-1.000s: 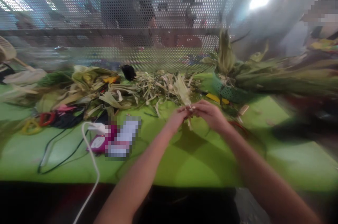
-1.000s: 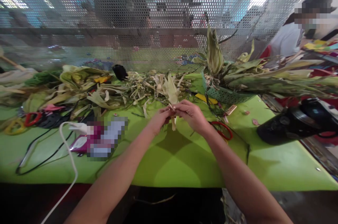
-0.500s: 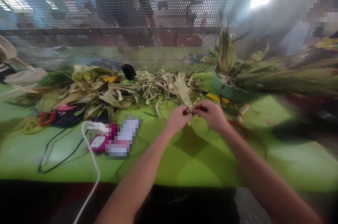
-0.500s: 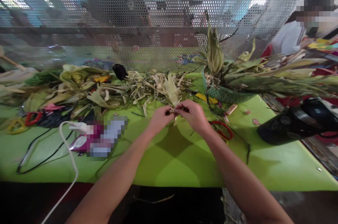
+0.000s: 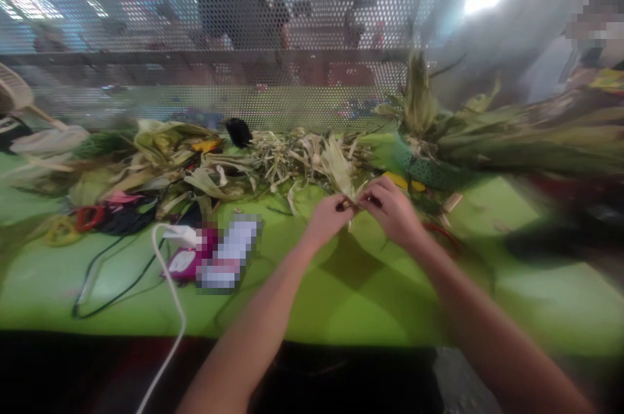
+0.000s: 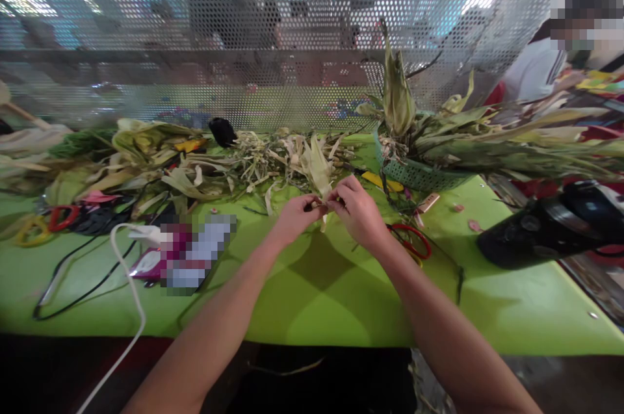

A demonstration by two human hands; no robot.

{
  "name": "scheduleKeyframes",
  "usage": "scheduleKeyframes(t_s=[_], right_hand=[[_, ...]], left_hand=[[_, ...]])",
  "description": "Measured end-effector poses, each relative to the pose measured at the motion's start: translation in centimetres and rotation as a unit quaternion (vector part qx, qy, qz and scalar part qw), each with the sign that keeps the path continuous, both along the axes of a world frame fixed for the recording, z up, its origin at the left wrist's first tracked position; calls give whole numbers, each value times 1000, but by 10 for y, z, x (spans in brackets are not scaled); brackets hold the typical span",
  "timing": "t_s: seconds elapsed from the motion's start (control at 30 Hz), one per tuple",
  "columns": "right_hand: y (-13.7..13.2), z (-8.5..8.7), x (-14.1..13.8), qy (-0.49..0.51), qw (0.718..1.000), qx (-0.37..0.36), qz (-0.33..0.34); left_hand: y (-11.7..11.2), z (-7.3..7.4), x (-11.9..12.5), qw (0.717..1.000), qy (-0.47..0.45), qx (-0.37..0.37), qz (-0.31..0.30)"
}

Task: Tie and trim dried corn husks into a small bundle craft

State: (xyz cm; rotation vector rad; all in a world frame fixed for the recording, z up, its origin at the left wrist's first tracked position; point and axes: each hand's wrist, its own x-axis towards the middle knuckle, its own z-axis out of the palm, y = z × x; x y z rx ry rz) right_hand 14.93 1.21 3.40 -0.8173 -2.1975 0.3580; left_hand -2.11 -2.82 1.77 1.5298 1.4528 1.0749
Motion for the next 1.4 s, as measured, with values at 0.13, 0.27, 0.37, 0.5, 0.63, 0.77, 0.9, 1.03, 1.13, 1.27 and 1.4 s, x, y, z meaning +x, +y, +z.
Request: scheduleKeyframes(t_s=[0.13,0.27,0.37,0.5,0.63,0.77,0.9,1.03,1.13,1.27,1.4], right_hand=[[-1,1,0,-9,1000,18,-5],[-1,1,0,-9,999,30,-12],[0,-1,1,-5,999,38,-15],[1,-1,1,2,999,48,-13],[0,0,0,6,999,49,-15],[-1,1,0,8,999,48,-17],[0,0,1,8,999,50,-20],[0,0,1,0,999,46,-16],[-1,0,1,-16,999,34,-5],[-1,0,1,-36,999,15,1],[-2,0,2,-64,998,0,5]], left_hand=[[0,1,-1,1000,12,-3,2],[0,1,-1,1000,21,-14,-4],[2,-1,-2,1000,17,-11,-7],[3,-2,-2,1000,8,-8,-11],[2,-1,-2,1000,17,-7,-11],[2,-1,-1,1000,15,-15,-9],[2,-1,-1,1000,13,-20,-13],[1,1,-2,1000,22,-19,-6],[2,1,-2,999,28,-22,0],[2,-1,-2,999,34,-14,-3],[2,-3,-1,999,45,-2,-3]])
